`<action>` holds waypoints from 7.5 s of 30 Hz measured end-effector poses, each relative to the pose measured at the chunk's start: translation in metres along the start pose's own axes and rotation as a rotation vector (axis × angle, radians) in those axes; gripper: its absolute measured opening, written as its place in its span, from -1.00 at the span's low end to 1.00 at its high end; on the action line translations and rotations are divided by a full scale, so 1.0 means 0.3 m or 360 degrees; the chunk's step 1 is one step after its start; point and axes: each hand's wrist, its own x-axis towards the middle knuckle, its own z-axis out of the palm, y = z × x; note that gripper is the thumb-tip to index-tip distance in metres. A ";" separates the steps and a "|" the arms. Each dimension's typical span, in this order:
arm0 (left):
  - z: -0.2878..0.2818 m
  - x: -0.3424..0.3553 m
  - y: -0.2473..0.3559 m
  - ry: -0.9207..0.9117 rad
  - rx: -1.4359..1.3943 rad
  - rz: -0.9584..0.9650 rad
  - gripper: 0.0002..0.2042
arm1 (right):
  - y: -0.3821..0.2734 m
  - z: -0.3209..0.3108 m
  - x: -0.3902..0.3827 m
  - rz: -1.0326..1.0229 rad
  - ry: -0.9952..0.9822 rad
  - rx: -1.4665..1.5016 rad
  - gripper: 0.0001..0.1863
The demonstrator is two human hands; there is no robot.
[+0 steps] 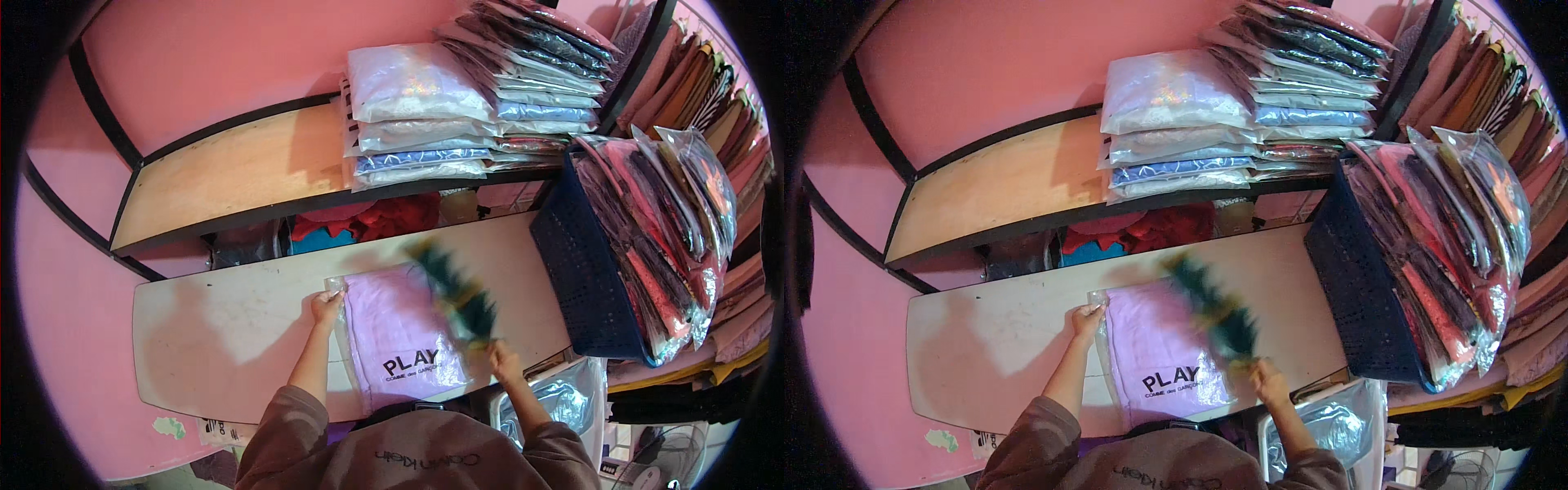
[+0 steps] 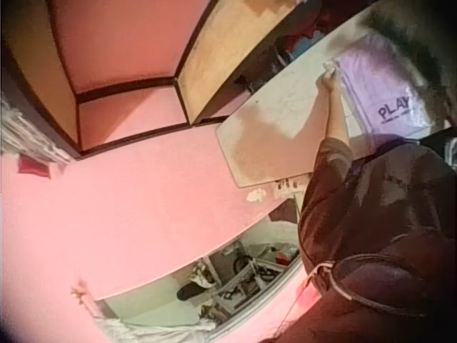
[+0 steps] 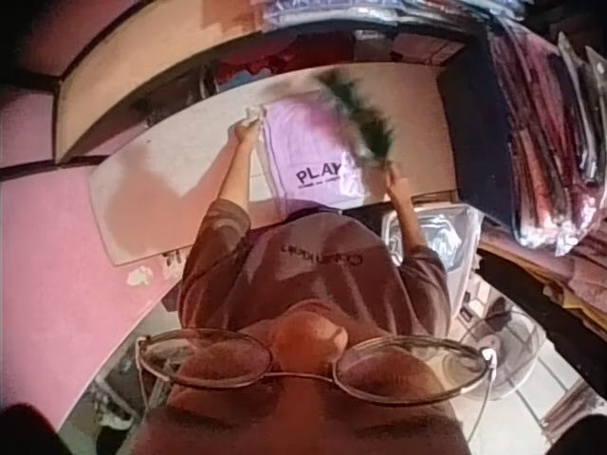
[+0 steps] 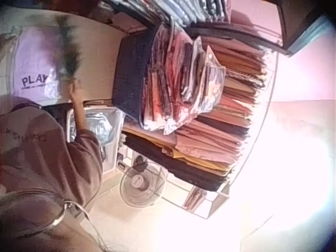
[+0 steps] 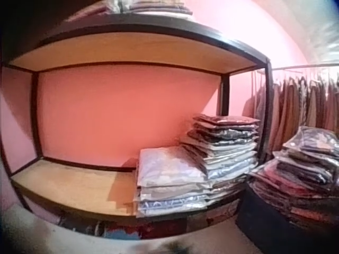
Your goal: Dusting individual packaged items of clothing and stacking them on a shelf.
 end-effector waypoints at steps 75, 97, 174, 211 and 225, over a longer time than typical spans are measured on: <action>0.287 0.640 1.808 -0.0761 -0.1112 0.0295 -0.73 | -0.812 -0.558 1.205 -0.0139 0.0353 0.3442 -0.46; 0.428 0.818 1.708 -0.0543 -0.0783 0.0455 -0.80 | -0.731 -0.502 1.246 0.0102 0.0418 0.2711 -0.47; 0.489 0.864 1.495 -0.0275 -0.0256 0.0814 -0.68 | -0.762 -0.636 1.963 -0.0081 -0.0454 -0.0170 -0.17; 0.391 0.366 1.350 -0.0871 -0.0785 0.0591 -0.39 | -0.463 -0.226 1.292 -0.0834 0.1277 -0.0053 -0.15; 0.361 0.267 1.280 -0.0824 -0.0821 0.0849 -0.39 | -0.402 -0.165 1.119 -0.0588 0.0915 0.0004 -0.18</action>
